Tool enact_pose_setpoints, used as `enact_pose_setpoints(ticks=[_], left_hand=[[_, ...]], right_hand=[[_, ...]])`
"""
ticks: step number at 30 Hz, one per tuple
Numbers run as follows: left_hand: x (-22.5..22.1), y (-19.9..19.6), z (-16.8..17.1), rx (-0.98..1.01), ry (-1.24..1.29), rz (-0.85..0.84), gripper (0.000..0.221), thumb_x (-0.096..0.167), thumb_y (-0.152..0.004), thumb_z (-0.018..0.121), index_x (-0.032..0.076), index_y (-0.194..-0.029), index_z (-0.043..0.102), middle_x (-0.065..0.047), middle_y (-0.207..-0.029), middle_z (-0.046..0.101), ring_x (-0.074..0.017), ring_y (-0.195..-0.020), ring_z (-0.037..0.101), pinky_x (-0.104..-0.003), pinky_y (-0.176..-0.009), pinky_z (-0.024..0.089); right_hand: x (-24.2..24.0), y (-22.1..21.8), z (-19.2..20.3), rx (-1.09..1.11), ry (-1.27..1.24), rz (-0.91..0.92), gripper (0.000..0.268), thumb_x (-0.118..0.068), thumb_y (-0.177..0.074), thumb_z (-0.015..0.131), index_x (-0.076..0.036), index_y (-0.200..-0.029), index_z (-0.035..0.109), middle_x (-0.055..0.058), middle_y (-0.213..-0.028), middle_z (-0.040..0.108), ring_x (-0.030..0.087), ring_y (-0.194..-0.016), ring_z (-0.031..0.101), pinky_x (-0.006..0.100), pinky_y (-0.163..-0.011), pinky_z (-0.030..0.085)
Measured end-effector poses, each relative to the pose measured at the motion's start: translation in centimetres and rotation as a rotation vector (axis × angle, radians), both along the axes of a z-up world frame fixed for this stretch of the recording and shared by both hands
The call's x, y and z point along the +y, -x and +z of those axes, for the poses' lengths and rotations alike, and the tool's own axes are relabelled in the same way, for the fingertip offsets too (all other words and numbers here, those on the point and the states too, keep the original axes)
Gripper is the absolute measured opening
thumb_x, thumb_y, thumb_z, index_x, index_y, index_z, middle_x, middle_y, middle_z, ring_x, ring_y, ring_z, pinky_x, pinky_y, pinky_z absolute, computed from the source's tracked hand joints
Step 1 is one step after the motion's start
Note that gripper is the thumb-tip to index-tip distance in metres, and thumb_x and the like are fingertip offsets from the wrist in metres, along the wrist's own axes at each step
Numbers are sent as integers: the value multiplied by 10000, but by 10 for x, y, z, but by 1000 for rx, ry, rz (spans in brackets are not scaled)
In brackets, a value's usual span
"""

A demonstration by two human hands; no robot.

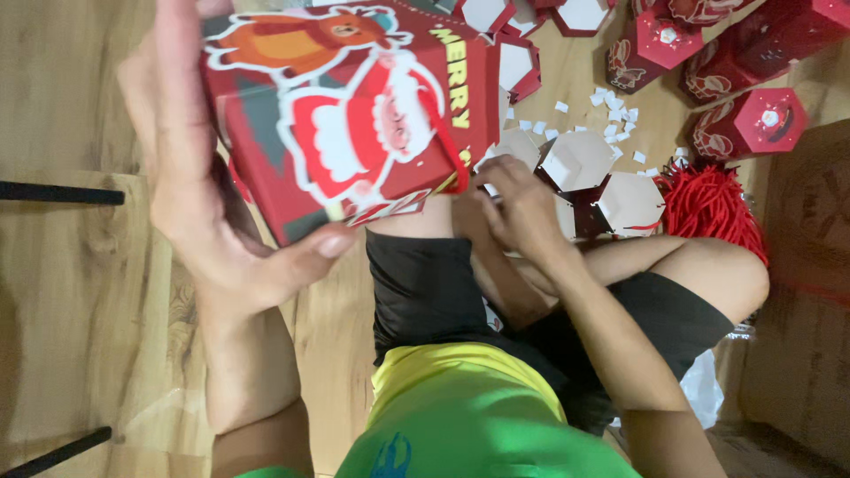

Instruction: The person assembles small red and green Christmas-themed boxes by folding the cardboard and threading red cords through pre-punched holes.

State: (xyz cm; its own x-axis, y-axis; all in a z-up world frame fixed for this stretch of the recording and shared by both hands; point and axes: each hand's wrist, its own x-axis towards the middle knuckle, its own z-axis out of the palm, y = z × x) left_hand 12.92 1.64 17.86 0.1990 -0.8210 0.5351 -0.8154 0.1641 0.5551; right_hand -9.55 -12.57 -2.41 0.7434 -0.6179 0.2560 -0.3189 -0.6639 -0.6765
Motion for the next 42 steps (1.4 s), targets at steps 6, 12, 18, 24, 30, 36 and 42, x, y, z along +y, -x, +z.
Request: enact_pose_setpoints(ticks=[6, 12, 18, 24, 30, 36, 42], left_hand=[[-10, -7, -59, 1128, 218, -157, 1251, 518, -658, 818, 63, -1604, 138, -154, -1419, 516, -262, -1303, 558, -413, -1189, 489], [-50, 12, -104, 1888, 452, -105, 589, 447, -883, 553, 2, -1269, 565, -245, -1145, 664, -370, -953, 696, -565, -927, 560], [-63, 28, -159, 2071, 218, 56, 624, 521, -819, 643, 34, -1209, 603, -196, -1080, 692, -303, -895, 703, -472, -858, 575], [-63, 32, -172, 2166, 232, -53, 596, 531, -877, 571, 24, -1188, 612, -219, -1126, 682, -364, -950, 703, -561, -924, 545], [-55, 11, -168, 2066, 286, 74, 533, 532, -872, 573, 49, -1082, 656, -174, -979, 730, -281, -832, 738, -482, -849, 607], [-56, 14, -180, 2105, 244, 113, 585, 536, -849, 596, 36, -1151, 642, -194, -1047, 713, -320, -890, 725, -498, -875, 586], [-76, 41, -147, 2207, 117, -13, 559, 510, -868, 586, 19, -1128, 649, -207, -1016, 713, -328, -873, 723, -510, -858, 582]], right_hand=[[45, -62, -21, -302, 391, 128, 426, -237, -934, 609, -35, -1299, 521, 214, -1303, 528, 489, -1222, 504, 670, -1001, 451], [38, -28, -66, -143, 216, 183, 376, -217, -932, 527, -35, -1256, 585, 204, -1234, 590, 430, -1262, 452, 649, -1050, 239], [16, -7, -95, -593, -1414, -457, 399, -185, -852, 516, -19, -1191, 641, 92, -1181, 648, 260, -1034, 588, 469, -849, 503], [32, -34, -91, -600, -979, -473, 302, -45, -914, 548, 23, -1208, 566, 191, -1145, 629, 274, -1046, 575, 456, -919, 465], [52, -36, -36, -149, -440, -211, 851, -407, -794, 718, 99, -1373, 353, 412, -1385, 332, 587, -1294, 340, 643, -1083, 268], [30, -30, -35, -210, -389, -231, 729, -356, -779, 813, 34, -1278, 452, 305, -1284, 410, 494, -1227, 378, 583, -1074, 272], [-29, 29, 30, -656, -455, -90, 1126, -518, -700, 700, -33, -1536, 121, 288, -1471, 289, 350, -1337, 296, 548, -1136, 236]])
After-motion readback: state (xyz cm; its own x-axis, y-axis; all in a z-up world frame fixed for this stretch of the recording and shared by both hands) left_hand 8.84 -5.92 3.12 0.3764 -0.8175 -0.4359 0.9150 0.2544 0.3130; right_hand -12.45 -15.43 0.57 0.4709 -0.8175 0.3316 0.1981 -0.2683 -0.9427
